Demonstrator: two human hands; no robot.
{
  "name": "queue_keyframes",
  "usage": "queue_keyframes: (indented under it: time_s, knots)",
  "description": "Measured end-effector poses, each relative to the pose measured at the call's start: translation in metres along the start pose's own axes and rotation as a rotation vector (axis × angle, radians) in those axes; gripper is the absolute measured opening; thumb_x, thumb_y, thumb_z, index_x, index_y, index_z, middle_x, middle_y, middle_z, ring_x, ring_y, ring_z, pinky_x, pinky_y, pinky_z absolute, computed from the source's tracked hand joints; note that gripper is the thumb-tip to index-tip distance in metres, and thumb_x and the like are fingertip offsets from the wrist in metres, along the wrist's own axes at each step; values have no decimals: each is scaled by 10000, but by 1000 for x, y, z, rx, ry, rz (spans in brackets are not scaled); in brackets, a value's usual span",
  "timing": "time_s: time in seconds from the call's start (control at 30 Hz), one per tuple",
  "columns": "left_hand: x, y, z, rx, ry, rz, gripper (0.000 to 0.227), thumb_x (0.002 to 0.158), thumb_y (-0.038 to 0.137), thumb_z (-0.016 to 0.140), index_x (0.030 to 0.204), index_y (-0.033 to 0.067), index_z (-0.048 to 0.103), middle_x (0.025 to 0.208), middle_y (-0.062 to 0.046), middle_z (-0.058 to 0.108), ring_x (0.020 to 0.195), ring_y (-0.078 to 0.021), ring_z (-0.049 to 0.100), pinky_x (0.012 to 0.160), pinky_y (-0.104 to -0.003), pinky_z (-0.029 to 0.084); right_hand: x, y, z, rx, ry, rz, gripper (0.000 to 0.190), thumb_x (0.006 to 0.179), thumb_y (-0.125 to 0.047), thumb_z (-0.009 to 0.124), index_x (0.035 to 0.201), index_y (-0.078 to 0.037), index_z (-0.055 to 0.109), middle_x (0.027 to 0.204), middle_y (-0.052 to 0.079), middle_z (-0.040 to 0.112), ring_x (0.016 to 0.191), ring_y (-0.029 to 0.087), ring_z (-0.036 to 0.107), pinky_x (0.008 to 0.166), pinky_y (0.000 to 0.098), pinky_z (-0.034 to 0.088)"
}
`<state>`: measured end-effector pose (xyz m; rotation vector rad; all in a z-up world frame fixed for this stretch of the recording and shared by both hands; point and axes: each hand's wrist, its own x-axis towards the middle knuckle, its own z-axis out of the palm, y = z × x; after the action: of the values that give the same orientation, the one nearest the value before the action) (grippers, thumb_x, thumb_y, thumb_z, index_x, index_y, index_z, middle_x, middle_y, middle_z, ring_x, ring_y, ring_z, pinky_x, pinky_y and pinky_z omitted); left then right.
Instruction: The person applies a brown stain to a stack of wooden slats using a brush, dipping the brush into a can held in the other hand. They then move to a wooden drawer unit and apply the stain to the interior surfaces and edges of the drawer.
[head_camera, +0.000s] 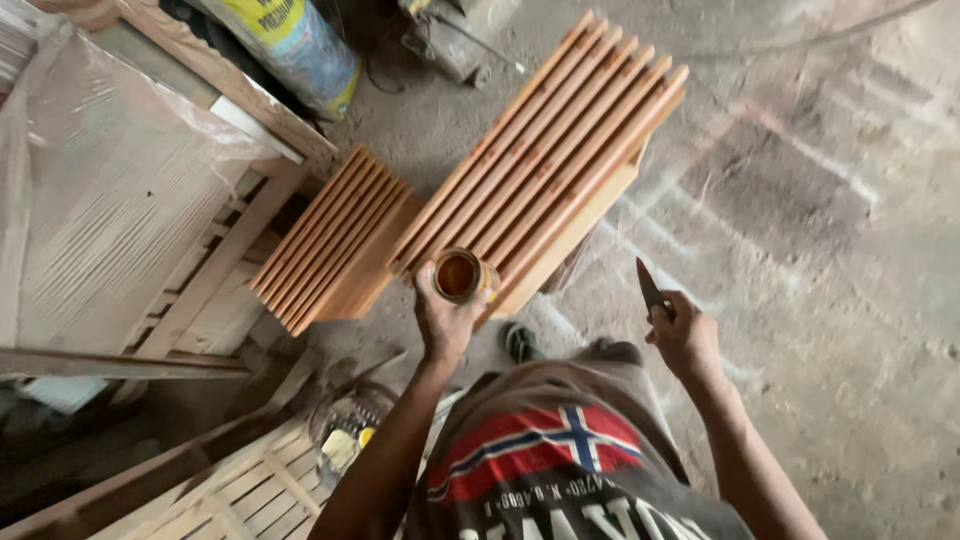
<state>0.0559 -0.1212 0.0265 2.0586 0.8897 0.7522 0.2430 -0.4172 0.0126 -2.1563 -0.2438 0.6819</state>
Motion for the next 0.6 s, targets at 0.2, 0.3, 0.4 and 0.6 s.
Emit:
queue_keyframes:
  time_s: [0.2, 0.3, 0.4, 0.6]
  knots:
    - [26, 16, 28, -87, -128, 11, 921, 791, 311, 919, 1450, 35, 338, 1320, -196, 583, 1201, -337, 642, 1023, -469, 555, 41, -18, 0, -23, 171, -168, 239, 1011, -100, 565, 1192, -29, 705, 954, 164, 731, 733, 230, 741, 659, 367, 568]
    - [44, 28, 50, -30, -128, 50, 949, 757, 273, 926, 1457, 20, 338, 1336, -232, 564, 1228, -369, 610, 1025, -492, 524, 82, -19, -6, -150, 226, -286, 235, 1016, -107, 582, 1184, -46, 734, 954, 167, 711, 774, 278, 719, 701, 413, 556]
    - [50, 42, 69, -23, -121, 71, 940, 764, 258, 924, 1460, 21, 337, 1337, -233, 564, 1227, -366, 610, 1034, -492, 525, 129, -18, -19, -264, 223, -356, 226, 1059, -142, 602, 1207, -68, 755, 956, 197, 681, 811, 341, 680, 711, 452, 542]
    - [70, 61, 104, 138, -73, 137, 1027, 683, 265, 974, 1441, 20, 326, 1314, -258, 527, 1213, -390, 560, 1015, -524, 488, 229, -9, -45, -375, 180, -353, 298, 1036, -162, 587, 1288, -120, 740, 1022, 191, 661, 816, 342, 677, 699, 450, 556]
